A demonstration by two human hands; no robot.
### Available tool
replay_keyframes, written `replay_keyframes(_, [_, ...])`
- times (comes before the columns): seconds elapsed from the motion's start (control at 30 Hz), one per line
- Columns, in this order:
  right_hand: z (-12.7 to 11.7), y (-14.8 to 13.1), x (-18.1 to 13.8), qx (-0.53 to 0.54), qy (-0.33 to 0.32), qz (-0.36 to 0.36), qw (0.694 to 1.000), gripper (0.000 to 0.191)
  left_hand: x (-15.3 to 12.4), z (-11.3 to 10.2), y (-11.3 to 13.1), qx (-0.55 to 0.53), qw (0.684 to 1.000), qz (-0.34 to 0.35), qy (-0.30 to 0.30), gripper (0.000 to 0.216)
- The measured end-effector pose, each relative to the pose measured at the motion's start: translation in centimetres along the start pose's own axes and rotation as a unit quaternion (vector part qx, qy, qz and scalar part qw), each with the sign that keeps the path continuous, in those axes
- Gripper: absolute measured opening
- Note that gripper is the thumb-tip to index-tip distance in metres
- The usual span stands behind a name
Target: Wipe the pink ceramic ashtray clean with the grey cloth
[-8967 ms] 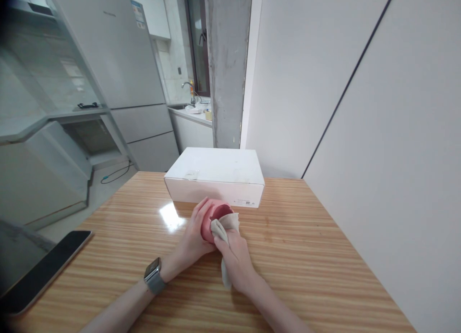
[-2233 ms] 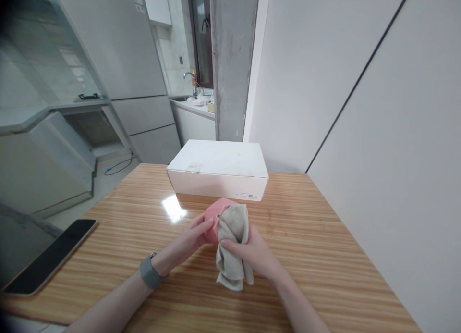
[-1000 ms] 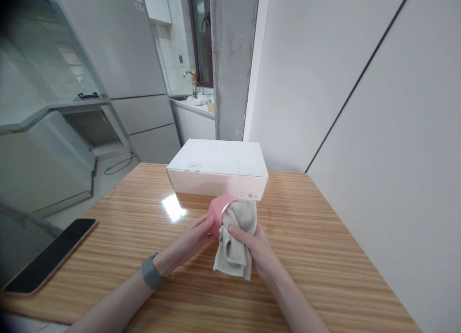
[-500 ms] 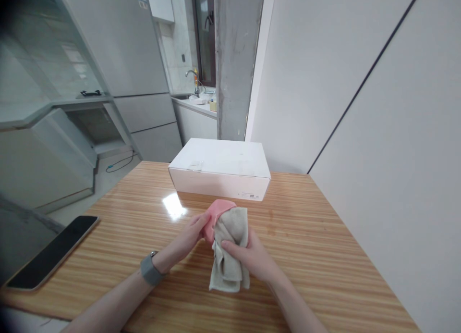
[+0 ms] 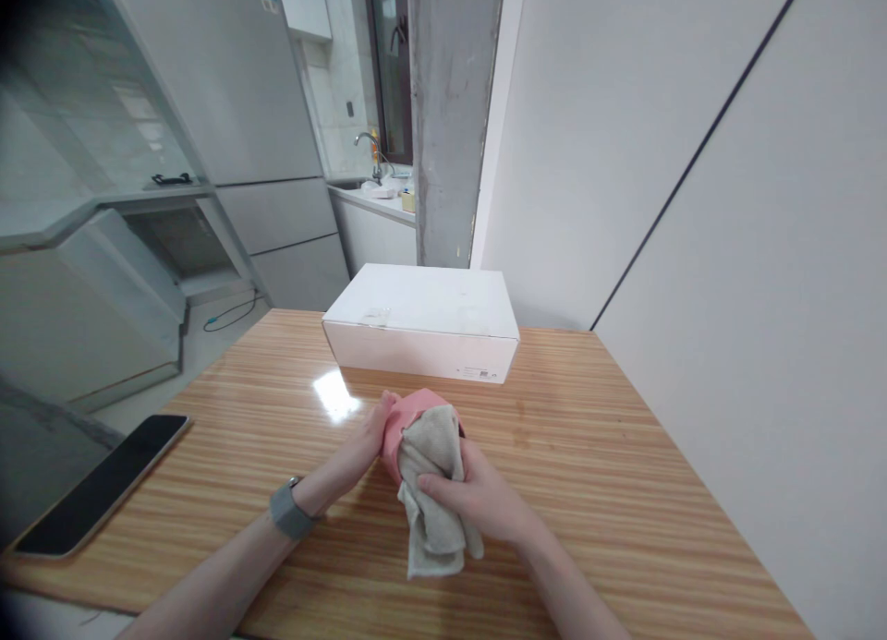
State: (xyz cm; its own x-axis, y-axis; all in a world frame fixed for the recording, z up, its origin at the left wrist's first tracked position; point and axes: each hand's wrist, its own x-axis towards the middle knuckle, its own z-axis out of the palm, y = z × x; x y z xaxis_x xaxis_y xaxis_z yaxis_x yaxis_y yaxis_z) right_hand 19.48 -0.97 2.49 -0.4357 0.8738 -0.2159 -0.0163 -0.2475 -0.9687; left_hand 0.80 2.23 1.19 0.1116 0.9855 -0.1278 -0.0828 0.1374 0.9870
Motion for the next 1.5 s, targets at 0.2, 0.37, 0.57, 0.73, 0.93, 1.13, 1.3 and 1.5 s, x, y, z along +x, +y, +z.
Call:
replay_keyframes(0.2, [0.6, -0.5, 0.0, 0.139, 0.089, -0.001, 0.986, 0.044, 0.2, 0.0, -0.6, -0.161, 0.974, -0.032, -0.155, 0.068])
replay_keyframes(0.37, [1.0, -1.9, -0.2, 0.270, 0.138, 0.007, 0.953, 0.041, -0.1, 0.9, -0.6, -0.236, 0.944, -0.005, -0.233, 0.056])
replay_keyframes(0.57, [1.2, -1.7, -0.2, 0.306, 0.139, 0.008, 0.942, 0.038, -0.6, 1.7, -0.8, -0.250, 0.943, 0.040, -0.217, 0.049])
replay_keyframes(0.73, [1.0, -1.0, 0.1, 0.253, 0.122, 0.000, 0.960, 0.040, -0.7, 1.7, -0.4, -0.235, 0.950, 0.036, -0.202, 0.053])
replay_keyframes(0.93, [0.6, -0.1, 0.2, 0.072, 0.094, -0.029, 0.993, 0.047, -0.1, 0.2, -0.8, -0.144, 0.982, -0.031, -0.118, 0.060])
replay_keyframes(1.13, [-0.7, 0.3, 0.1, -0.058, -0.033, -0.024, 0.998, 0.037, -0.4, -0.5, 0.2, -0.052, 0.993, -0.013, -0.109, 0.054])
replay_keyframes(1.3, [-0.8, 0.0, 0.0, -0.045, -0.046, -0.021, 0.998, 0.035, -0.6, -0.2, 0.7, -0.062, 0.990, -0.030, -0.123, 0.056])
replay_keyframes(1.5, [0.1, 0.0, 0.2, 0.027, 0.017, -0.013, 0.999, 0.037, 0.2, -0.3, -0.1, -0.140, 0.981, -0.089, -0.100, 0.048])
